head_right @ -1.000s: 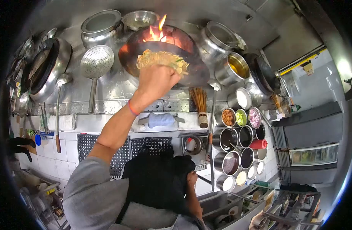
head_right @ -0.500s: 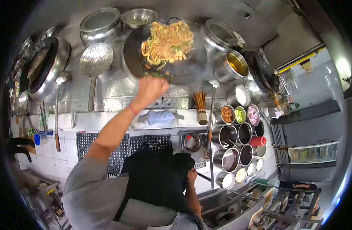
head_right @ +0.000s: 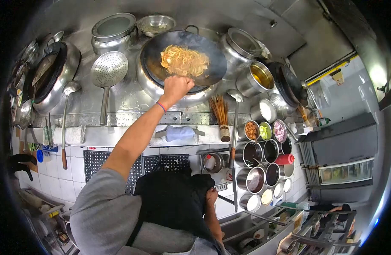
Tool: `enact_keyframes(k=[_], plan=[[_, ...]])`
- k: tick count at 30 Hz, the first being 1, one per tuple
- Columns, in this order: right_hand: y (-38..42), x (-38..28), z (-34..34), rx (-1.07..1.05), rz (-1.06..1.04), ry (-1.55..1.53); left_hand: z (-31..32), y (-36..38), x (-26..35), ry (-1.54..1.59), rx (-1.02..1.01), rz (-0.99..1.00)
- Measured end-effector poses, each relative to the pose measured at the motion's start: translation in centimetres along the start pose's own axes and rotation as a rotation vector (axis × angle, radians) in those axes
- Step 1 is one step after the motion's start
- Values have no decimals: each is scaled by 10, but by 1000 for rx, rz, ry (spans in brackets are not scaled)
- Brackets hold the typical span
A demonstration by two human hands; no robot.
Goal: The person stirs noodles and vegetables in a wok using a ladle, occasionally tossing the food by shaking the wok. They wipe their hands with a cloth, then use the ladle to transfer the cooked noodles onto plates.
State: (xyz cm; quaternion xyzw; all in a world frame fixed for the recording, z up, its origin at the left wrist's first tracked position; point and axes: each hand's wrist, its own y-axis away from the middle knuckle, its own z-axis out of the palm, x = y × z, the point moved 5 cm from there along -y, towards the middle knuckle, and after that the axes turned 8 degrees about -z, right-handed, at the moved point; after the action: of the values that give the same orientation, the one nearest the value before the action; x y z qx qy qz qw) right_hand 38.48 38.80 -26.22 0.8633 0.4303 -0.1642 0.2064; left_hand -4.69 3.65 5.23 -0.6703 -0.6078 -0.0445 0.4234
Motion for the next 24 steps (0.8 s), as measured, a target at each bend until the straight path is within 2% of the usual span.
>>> enact_keyframes(k=[3,16,24], plan=[[1,1,4,29,-78,51,5,0,-6,36,-4,18],[31,10,5,28,23,2,4,1,-5,-7,-53,-52],[31,11,0,44,-6,-5,4,1,-6,-5,-46,-54]])
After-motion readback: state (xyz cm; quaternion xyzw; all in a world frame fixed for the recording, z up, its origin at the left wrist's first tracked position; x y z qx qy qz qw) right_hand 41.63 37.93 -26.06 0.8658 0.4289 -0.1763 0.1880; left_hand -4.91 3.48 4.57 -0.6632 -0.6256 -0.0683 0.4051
